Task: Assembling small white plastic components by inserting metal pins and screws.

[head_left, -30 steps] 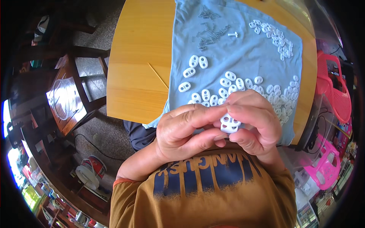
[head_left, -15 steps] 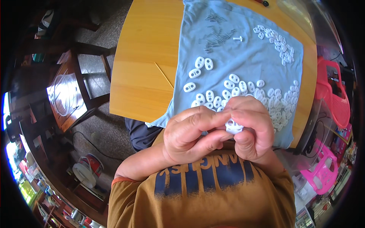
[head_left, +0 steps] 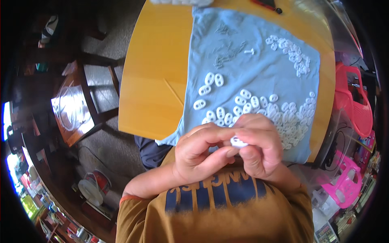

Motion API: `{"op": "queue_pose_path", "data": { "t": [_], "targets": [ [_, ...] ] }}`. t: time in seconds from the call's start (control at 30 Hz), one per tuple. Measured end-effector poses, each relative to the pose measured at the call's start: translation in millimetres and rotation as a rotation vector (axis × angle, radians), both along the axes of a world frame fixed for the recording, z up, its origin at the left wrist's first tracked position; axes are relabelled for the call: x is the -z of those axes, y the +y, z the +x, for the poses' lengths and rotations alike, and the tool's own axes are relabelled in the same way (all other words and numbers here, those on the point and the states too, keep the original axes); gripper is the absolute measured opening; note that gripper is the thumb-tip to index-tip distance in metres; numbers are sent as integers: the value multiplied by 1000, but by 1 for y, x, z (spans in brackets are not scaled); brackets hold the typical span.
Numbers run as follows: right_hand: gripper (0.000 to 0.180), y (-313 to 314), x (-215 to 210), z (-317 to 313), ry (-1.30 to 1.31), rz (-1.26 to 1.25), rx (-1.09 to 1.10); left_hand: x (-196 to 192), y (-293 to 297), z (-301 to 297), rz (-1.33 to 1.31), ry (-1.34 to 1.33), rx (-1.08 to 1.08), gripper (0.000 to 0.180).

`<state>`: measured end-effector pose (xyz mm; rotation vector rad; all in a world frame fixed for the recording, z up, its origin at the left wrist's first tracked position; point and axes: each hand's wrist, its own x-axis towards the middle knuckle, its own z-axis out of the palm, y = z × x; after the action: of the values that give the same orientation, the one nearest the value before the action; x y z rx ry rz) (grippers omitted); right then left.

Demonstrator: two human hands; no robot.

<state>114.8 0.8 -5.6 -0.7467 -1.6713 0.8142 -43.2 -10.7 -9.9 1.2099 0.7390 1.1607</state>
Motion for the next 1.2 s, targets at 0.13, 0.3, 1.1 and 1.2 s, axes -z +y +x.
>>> {"op": "queue_pose_path", "data": {
  "t": [0.13, 0.3, 1.1, 1.2],
  "targets": [
    [27, 3, -10, 4, -108, -56, 55, -8, 4, 1, -347, -312, 107, 21],
    [39, 0, -23, 9, -168, -65, 129, -19, 21, 1, -511, -341, 105, 18],
    [26, -2, -3, 86, 321, -124, 142, -17, 89, 14, 415, 876, -54, 19],
    [23, -2, 4, 83, 430, -222, 290, -19, 96, 29, 456, 880, -18, 19]
  ]
}}
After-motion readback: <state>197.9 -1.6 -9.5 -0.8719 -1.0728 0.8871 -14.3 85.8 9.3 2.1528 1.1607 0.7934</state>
